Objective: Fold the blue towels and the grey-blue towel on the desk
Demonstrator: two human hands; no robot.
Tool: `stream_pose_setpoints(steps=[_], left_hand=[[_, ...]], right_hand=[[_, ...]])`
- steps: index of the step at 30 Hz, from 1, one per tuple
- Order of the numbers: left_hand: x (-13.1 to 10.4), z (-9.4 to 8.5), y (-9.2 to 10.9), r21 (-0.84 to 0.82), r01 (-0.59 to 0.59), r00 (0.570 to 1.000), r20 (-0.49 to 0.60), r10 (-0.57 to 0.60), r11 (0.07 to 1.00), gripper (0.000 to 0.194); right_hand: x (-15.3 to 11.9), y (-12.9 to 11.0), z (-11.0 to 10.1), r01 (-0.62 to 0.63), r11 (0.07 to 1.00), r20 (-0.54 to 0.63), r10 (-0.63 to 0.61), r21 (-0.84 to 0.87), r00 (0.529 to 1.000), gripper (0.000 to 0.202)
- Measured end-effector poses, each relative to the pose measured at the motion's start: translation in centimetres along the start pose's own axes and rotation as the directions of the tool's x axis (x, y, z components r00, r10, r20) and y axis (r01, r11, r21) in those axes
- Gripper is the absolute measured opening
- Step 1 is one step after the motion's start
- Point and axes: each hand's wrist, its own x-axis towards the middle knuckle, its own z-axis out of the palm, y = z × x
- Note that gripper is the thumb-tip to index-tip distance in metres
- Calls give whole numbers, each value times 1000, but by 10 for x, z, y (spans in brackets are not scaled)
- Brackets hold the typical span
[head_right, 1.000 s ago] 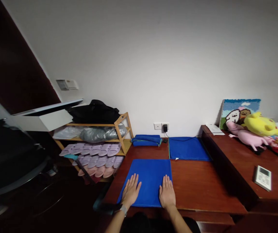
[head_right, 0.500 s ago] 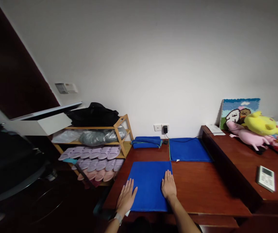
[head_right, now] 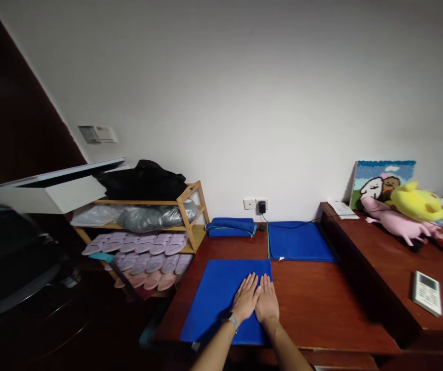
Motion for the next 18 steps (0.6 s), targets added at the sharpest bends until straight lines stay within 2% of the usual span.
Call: stream_pose_setpoints(steps=[2, 4, 9, 11, 14, 18], left_hand=[[-3, 6, -11, 11, 11, 1000, 9, -12, 1000, 65], [-14, 4, -35, 39, 27, 1000, -11, -26, 999, 63], [-51, -21, -111, 128, 223, 973, -92, -212, 966, 63], [-63, -28, -134, 158, 286, 956, -123, -268, 945, 65], [-73, -29, -153, 179, 314, 946, -145, -290, 932, 70], [-73, -18, -158, 186, 309, 941, -205, -271, 933, 69]], right_hand=[[0, 0, 0, 0, 1000, -7, 0, -6, 1000, 65], [0, -1, -1, -10, 1000, -22, 10, -8, 1000, 66], [-1, -3, -3, -33, 999, -33, 32, -18, 999, 66], [-1, -2, 0, -36, 999, -28, 36, -10, 999, 66], [2, 1, 8, -43, 999, -10, 43, -15, 999, 66], [20, 4, 9, -37, 999, -31, 37, -4, 999, 67]])
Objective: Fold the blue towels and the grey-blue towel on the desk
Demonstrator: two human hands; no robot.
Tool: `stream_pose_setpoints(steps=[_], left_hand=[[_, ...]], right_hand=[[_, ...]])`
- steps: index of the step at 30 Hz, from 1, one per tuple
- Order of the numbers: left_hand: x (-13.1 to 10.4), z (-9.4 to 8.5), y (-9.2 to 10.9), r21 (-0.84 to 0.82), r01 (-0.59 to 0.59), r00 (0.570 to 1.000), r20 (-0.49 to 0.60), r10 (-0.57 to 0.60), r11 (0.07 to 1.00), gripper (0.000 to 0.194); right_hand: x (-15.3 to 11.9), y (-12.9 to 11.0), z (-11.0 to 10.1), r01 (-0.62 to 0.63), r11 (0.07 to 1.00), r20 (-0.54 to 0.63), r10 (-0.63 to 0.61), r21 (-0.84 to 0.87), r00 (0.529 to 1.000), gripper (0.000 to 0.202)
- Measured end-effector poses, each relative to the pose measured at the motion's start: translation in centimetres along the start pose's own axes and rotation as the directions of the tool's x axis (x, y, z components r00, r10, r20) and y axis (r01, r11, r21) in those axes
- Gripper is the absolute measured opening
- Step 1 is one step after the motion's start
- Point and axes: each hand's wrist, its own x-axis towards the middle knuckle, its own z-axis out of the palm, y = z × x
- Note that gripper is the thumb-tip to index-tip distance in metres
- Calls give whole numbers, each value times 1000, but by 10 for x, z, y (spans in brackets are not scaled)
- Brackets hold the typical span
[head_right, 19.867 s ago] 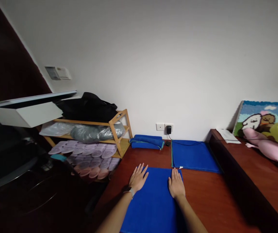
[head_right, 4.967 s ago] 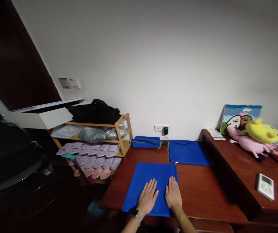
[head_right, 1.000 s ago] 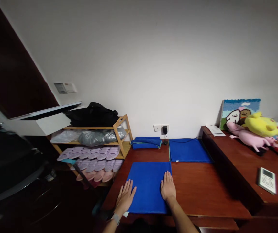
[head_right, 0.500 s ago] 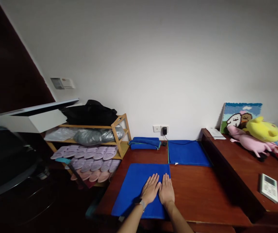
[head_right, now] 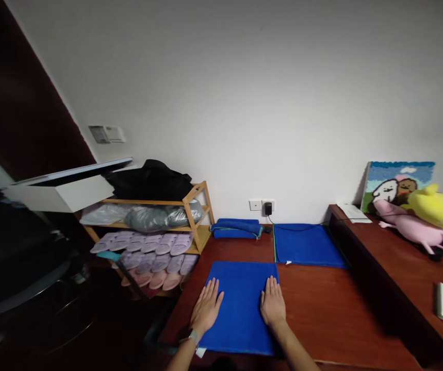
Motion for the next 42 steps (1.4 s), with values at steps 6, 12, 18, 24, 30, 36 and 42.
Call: stream_pose_setpoints(steps=[6, 12, 18, 24, 30, 36, 42], left_hand=[[-1, 7, -7, 8, -16, 1000, -8, 16, 1000, 66], [18, -4, 21, -51, 12, 1000, -7, -12, 999, 66], [66, 4, 146, -243, -294, 952, 7, 305, 924, 62], [90, 21, 143, -263, -246, 955, 100, 280, 933, 63], [92, 3, 19, -71, -26, 990, 139, 36, 997, 69], [88, 12, -30, -25, 25, 998, 59, -24, 999, 70], [87, 3, -25, -15, -31, 996, -79, 29, 999, 63]], right_hand=[[49, 0, -12, -4, 1000, -5, 5, 31, 1000, 68], [59, 6, 4, 10, 1000, -37, -9, 28, 999, 69], [55, 7, 2, 56, 997, 10, -55, -51, 998, 66], [56, 6, 1, 32, 997, 17, -31, -63, 999, 67], [56, 2, -3, 1, 1000, 6, -1, 4, 1000, 68], [56, -1, -10, -18, 999, 15, 18, 27, 1000, 67], [56, -4, -14, -26, 1000, 39, 26, 5, 999, 67]])
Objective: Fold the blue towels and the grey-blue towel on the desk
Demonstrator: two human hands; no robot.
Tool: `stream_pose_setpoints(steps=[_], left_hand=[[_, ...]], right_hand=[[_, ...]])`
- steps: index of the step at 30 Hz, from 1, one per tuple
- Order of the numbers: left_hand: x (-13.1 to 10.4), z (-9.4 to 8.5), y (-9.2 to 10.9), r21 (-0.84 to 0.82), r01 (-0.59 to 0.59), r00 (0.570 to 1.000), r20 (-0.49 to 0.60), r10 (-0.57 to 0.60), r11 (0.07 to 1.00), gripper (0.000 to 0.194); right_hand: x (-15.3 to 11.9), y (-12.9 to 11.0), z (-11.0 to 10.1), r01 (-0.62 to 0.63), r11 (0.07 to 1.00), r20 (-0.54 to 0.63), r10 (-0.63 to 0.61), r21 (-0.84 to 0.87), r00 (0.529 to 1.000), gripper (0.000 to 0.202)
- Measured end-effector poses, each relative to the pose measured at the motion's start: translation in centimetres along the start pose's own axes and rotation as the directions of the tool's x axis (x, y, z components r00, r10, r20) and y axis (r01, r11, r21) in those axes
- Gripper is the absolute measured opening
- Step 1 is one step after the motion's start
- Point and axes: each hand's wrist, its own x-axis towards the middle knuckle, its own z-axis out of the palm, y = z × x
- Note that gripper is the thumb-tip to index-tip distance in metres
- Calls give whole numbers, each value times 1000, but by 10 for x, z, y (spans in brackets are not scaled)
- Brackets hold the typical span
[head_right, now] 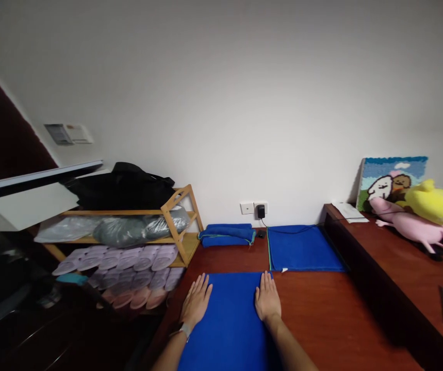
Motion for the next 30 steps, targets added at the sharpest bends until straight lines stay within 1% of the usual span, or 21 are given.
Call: stream_pose_setpoints(steps=[3, 5, 8, 10, 11, 13, 16, 17, 19, 21, 22, 25, 27, 30], left_hand=[[-9, -14, 10, -9, -115, 985, -127, 113, 993, 55], [-21, -19, 23, -30, -188, 971, -154, 182, 982, 51], [-45, -20, 44, -63, -223, 972, -93, 217, 973, 52], [-59, -20, 51, -68, -203, 979, -13, 202, 977, 54], [-64, -20, 51, -64, -186, 982, 28, 188, 981, 54], [-70, -22, 46, -52, -152, 983, 93, 156, 987, 54], [-72, -24, 32, -34, -142, 981, 130, 145, 989, 54], [-72, -25, 28, -27, -140, 981, 132, 143, 990, 54], [-72, -26, 19, -12, -133, 981, 138, 134, 991, 54], [-72, -27, 10, 1, -120, 982, 145, 118, 993, 54], [-73, -27, 5, 6, -115, 982, 151, 113, 993, 54], [-75, -27, -11, 17, -108, 981, 161, 104, 994, 54], [-75, -27, -22, 26, -111, 983, 153, 106, 994, 54], [-76, -24, -33, 41, -120, 984, 136, 113, 992, 55]], right_hand=[[1, 0, 0, -1, 1000, -6, 1, 3, 1000, 67], [2, 1, 1, -3, 1000, -10, 3, 4, 1000, 67], [1, -1, 0, 1, 1000, -11, -1, 4, 1000, 67], [0, -2, -3, -2, 1000, 1, 2, 11, 1000, 67], [-1, -2, -4, 0, 1000, 7, 0, 25, 1000, 68], [-1, 1, -9, 34, 997, -11, -34, 63, 999, 68], [4, 20, -20, 115, 990, -136, -103, 77, 985, 65], [9, 30, -25, 106, 993, -175, -94, 59, 980, 63], [21, 53, -36, 17, 1000, -207, -15, 10, 978, 61], [34, 79, -45, -83, 996, -205, 73, -42, 976, 60], [40, 90, -47, -113, 991, -196, 97, -68, 976, 60], [50, 116, -46, -114, 985, -116, 99, -127, 988, 60], [51, 124, -40, -92, 985, -69, 82, -146, 994, 60], [46, 125, -32, -87, 985, -78, 77, -148, 994, 61]])
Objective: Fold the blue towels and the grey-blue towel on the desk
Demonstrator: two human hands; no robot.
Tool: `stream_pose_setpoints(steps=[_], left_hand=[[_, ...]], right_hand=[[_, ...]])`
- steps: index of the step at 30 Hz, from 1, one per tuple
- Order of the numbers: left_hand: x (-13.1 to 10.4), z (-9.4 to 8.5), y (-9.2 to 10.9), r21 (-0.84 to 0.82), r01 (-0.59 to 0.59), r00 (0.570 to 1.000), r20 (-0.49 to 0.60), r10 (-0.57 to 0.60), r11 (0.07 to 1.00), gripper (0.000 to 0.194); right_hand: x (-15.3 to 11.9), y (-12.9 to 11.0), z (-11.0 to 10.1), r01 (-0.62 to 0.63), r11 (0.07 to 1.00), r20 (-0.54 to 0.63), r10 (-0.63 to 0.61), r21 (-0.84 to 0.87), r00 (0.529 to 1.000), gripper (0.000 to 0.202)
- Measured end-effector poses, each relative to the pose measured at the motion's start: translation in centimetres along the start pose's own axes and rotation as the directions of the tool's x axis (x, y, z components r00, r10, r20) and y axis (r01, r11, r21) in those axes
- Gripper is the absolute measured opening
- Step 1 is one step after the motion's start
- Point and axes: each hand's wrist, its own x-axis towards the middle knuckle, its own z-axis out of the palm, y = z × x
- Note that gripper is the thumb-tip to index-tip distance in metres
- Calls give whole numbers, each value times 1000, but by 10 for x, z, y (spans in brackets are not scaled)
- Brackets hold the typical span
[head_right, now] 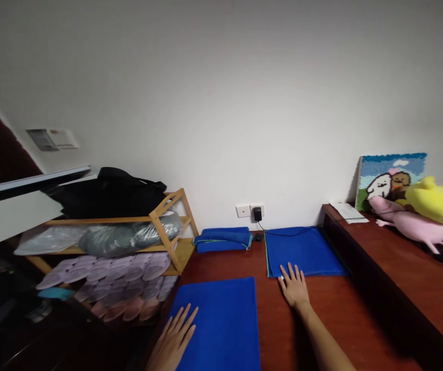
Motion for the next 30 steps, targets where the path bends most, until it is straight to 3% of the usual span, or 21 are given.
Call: stream_pose_setpoints(steps=[5, 11, 15, 21, 26, 30], left_hand=[[2, 0, -4, -19, -13, 1000, -21, 13, 1000, 54], [-6, -10, 2, -95, 2, 994, -107, -13, 995, 52], [-47, -15, 3, -126, -28, 990, -140, 10, 992, 52], [-126, -20, -9, -170, -19, 996, -94, 3, 985, 57], [-147, -31, -18, -146, -63, 994, -95, 50, 987, 78], [-152, -35, -23, -78, -85, 982, -173, 71, 993, 53]], right_hand=[[-27, -5, 0, -2, 999, -14, 2, 49, 1000, 64], [-93, -14, 2, 13, 995, -37, -10, 97, 999, 74], [-141, -23, 5, 11, 994, -61, -4, 113, 998, 76], [-204, -29, 13, 12, 992, -93, 0, 124, 996, 77], [-241, -26, 25, 40, 991, -143, -22, 129, 990, 78], [-254, -31, 25, 16, 990, -143, 4, 142, 990, 80]])
